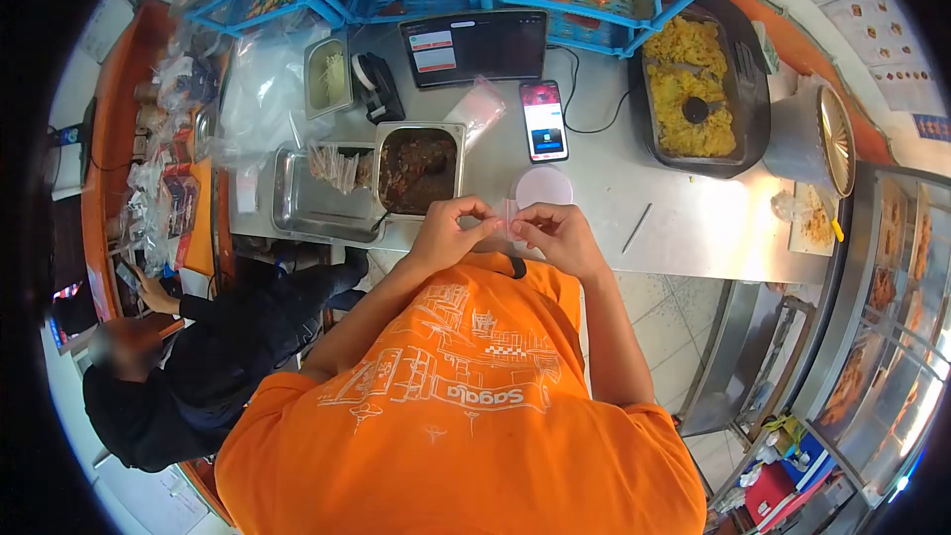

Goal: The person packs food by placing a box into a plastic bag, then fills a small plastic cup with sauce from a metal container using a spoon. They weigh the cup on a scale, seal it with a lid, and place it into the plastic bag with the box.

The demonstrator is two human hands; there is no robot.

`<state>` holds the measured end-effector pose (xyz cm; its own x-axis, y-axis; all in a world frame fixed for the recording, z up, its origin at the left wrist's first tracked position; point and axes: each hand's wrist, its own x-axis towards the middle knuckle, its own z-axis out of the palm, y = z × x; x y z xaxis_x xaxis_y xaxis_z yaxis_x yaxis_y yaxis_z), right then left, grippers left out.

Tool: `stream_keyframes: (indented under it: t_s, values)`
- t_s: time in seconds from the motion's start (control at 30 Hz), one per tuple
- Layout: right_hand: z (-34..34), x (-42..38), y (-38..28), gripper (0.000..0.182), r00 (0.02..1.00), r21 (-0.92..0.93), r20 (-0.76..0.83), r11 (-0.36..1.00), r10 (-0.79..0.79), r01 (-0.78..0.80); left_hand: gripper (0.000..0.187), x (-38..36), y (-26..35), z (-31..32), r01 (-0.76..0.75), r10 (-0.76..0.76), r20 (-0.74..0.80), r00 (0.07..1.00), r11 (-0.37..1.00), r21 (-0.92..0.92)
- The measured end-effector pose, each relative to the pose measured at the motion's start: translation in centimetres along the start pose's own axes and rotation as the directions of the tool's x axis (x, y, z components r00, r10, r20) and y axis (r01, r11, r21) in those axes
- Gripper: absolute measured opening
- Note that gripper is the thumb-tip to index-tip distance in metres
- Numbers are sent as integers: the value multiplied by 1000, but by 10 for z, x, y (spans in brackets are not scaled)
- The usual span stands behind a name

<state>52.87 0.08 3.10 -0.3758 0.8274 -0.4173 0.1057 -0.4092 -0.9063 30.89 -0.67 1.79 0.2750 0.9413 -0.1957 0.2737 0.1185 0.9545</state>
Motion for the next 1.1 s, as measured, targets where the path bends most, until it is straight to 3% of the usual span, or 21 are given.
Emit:
stream_keyframes:
  t_s: [0.1,0.17,0.2,0.27,0.3,0.37,0.4,0.47,0.6,0.67,0.7,0.73,0.77,0.9,0.97,1.1]
  values:
    - [3,3,0,11,998,-42,-57,998,39,-41,23,3,4,4,-103,104,-69,992,995,12]
    - [6,4,-4,10,985,-153,-161,988,-58,33,25,2,15,6,-153,316,-400,860,909,388]
    - [9,4,-8,10,986,-152,-160,988,-54,30,25,2,21,4,-149,312,-401,862,910,387]
    - [17,2,-16,9,987,-258,-141,965,-78,39,27,2,29,0,-189,221,-72,973,932,309]
    - [21,1,-14,9,988,-257,-138,966,-73,35,27,0,28,3,-184,215,-73,974,934,307]
    - [24,4,-12,13,991,-248,-115,968,-61,31,28,3,25,7,0,-1,14,1000,997,76]
    - [23,4,-13,13,991,-250,-114,968,-69,38,28,4,23,5,-6,5,11,1000,997,79]
    - [20,3,-15,15,997,-13,-58,998,57,-58,27,5,17,2,-62,63,52,997,998,-29]
    - [14,3,-6,18,1000,182,19,983,-8,5,23,2,19,-3,-64,69,101,992,997,-52]
    - [15,4,2,16,1000,-25,16,1000,-15,15,18,1,19,3,-99,94,40,995,984,148]
    - [15,6,6,16,1000,-23,19,1000,-16,16,18,1,18,7,-97,93,38,995,984,150]
    - [16,9,9,15,986,-407,-96,909,-140,89,17,-1,18,13,-131,148,-56,987,962,239]
    - [16,10,10,14,944,-733,-150,674,-295,94,15,-2,18,17,-153,210,-145,967,932,328]
    - [18,14,0,14,924,-640,-236,764,-300,85,15,1,26,16,-98,167,-194,967,943,319]
    - [26,14,-5,15,868,-709,-199,678,-455,193,17,3,22,10,-25,39,-27,999,918,397]
    - [31,20,-19,11,758,-641,-334,725,-560,253,22,7,33,9,19,14,-67,998,886,463]
